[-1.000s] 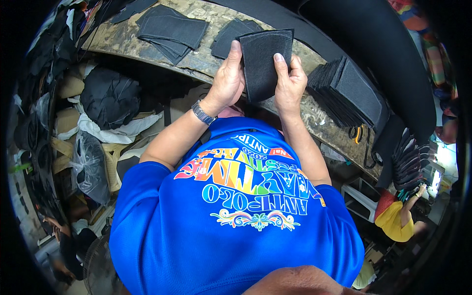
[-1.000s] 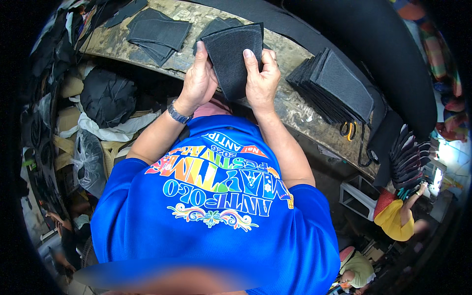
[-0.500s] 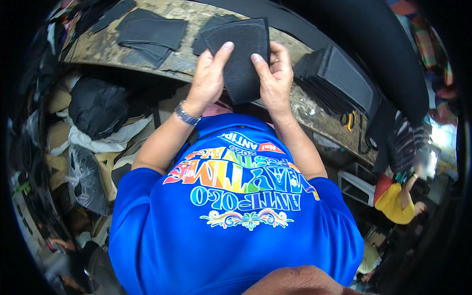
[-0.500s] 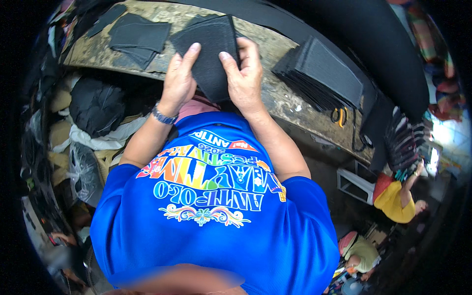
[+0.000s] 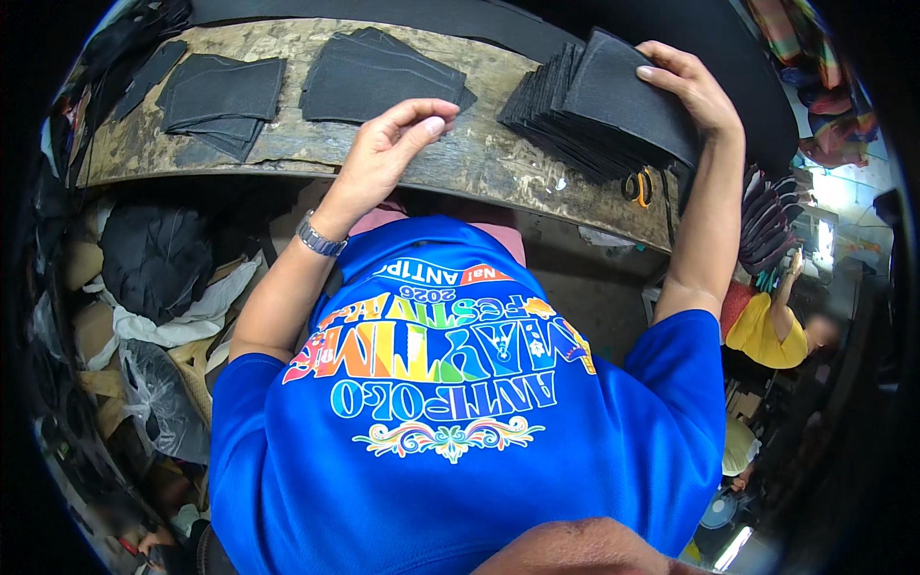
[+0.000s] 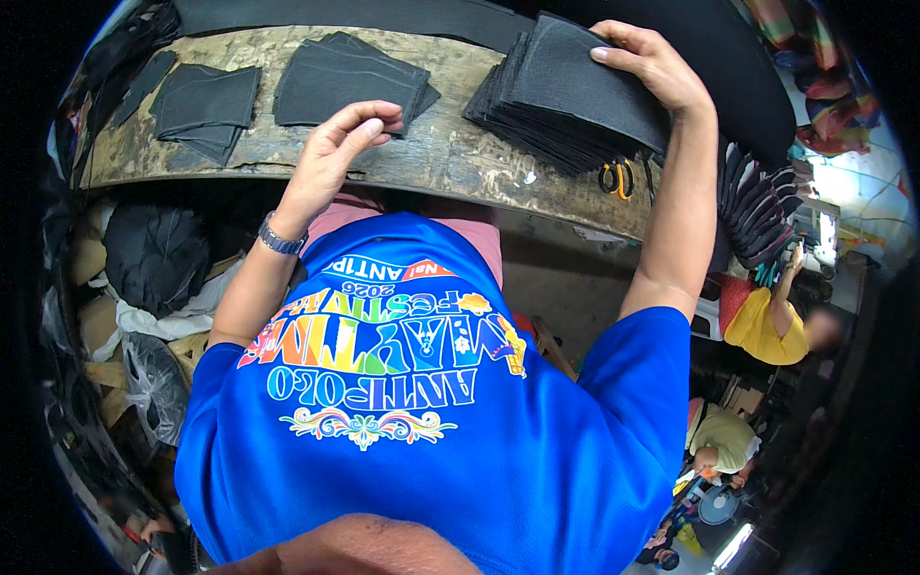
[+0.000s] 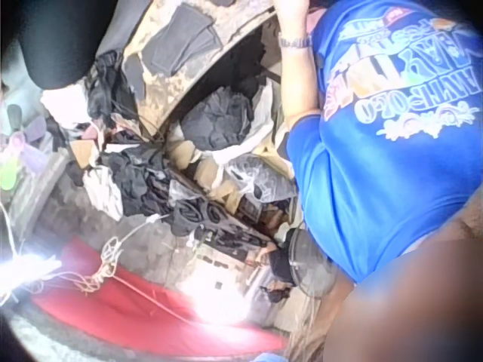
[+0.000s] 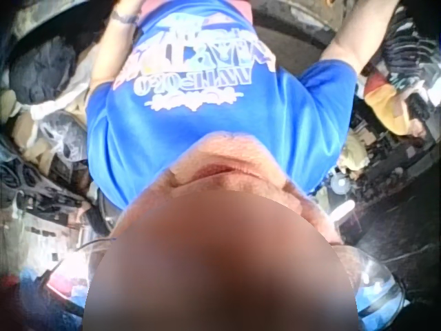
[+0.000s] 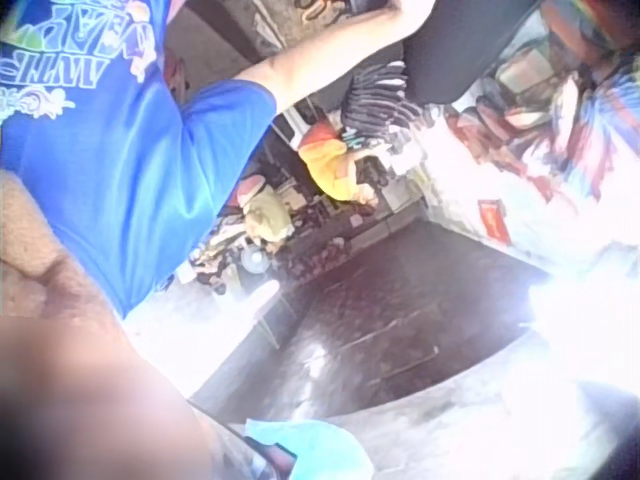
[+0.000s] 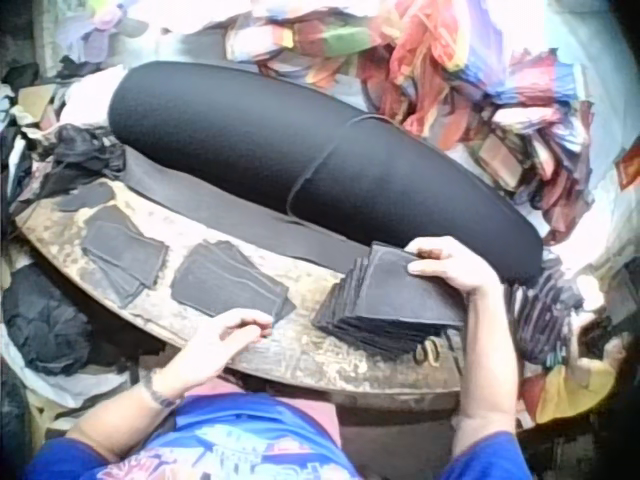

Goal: The person repeatedly picks up small black fabric pieces from a workbench, aligns them, and stacks them into a growing pile. The hands handle the pieces one at a time or in small groups, occasionally adjusting the stack to keep it even.

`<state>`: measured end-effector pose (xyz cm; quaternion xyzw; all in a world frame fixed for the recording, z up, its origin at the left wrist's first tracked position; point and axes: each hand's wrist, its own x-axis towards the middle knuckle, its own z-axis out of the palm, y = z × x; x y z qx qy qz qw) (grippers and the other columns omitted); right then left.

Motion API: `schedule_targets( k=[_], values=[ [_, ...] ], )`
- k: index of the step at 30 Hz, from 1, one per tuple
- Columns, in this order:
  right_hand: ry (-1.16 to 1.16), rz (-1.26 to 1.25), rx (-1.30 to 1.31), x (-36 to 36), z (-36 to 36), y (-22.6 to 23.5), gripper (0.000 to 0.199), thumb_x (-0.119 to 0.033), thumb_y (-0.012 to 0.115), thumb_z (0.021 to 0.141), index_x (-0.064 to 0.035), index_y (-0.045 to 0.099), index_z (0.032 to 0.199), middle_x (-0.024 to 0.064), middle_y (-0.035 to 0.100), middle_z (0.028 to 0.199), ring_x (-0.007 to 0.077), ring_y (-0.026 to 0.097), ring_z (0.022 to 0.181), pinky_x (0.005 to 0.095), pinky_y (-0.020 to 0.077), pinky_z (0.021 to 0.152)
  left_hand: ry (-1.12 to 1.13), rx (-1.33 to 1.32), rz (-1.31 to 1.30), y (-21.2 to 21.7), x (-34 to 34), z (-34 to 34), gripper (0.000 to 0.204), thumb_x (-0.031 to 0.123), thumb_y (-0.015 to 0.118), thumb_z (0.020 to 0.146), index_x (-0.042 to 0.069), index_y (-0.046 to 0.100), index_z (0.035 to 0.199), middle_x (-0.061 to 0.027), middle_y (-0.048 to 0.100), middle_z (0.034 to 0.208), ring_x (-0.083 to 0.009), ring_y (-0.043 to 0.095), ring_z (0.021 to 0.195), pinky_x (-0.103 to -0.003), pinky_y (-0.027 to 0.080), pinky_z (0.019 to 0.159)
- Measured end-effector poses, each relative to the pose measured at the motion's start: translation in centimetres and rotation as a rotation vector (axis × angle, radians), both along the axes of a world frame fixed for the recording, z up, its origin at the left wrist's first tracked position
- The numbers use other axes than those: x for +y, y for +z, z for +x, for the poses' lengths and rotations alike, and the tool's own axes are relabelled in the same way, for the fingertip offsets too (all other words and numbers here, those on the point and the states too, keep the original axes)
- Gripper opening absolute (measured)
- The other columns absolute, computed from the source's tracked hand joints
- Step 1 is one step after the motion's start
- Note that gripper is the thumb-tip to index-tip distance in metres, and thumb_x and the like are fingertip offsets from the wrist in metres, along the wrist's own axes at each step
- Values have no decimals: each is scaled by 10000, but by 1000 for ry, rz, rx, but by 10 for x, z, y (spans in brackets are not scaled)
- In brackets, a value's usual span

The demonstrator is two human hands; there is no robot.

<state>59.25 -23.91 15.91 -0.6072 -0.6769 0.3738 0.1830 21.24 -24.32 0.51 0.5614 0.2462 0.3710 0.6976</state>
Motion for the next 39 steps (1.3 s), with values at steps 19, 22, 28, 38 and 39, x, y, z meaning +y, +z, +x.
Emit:
schedule_targets(
  k=[19,22,28,38,39],
  values=[
    [-1193,377,641,-111,54,-128,727,-624,598,897,-148,446,1424,56,529,1164,185,469,1024,424,408,903,-226,205,-266,-8,60,114,961,773,361,900,100,186,1565,-342,21,1576,-453,4,1485,-564,9,1182],
    [-1109,189,922,-133,38,-149,713,-692,469,926,-164,435,1404,74,547,1208,253,470,1159,487,380,931,-270,201,-321,-16,66,132,1050,811,362,867,78,102,1573,-377,-29,1559,-460,-47,1481,-606,-24,1162],
    [-992,188,1109,-136,-12,-173,737,-605,313,1009,-125,195,1555,130,195,1617,344,155,1487,599,96,1161,-812,-160,-826,-15,108,149,766,665,483,926,101,418,1440,-162,489,1341,-325,467,1169,-466,360,927],
    [-1009,513,1058,-125,-53,-195,569,-442,327,1056,-88,320,1501,73,307,1573,252,267,1448,444,170,1187,-767,2,-892,-27,133,168,834,794,465,843,141,548,1355,-93,617,1307,-257,589,1081,-463,476,796],
    [-1022,539,1044,-123,-56,-198,558,-430,327,1059,-81,329,1494,75,321,1564,249,279,1441,432,182,1186,-1027,-171,-1074,-28,142,170,813,794,469,841,143,580,1316,-86,638,1271,-248,605,1010,-436,481,726]
  ],
)
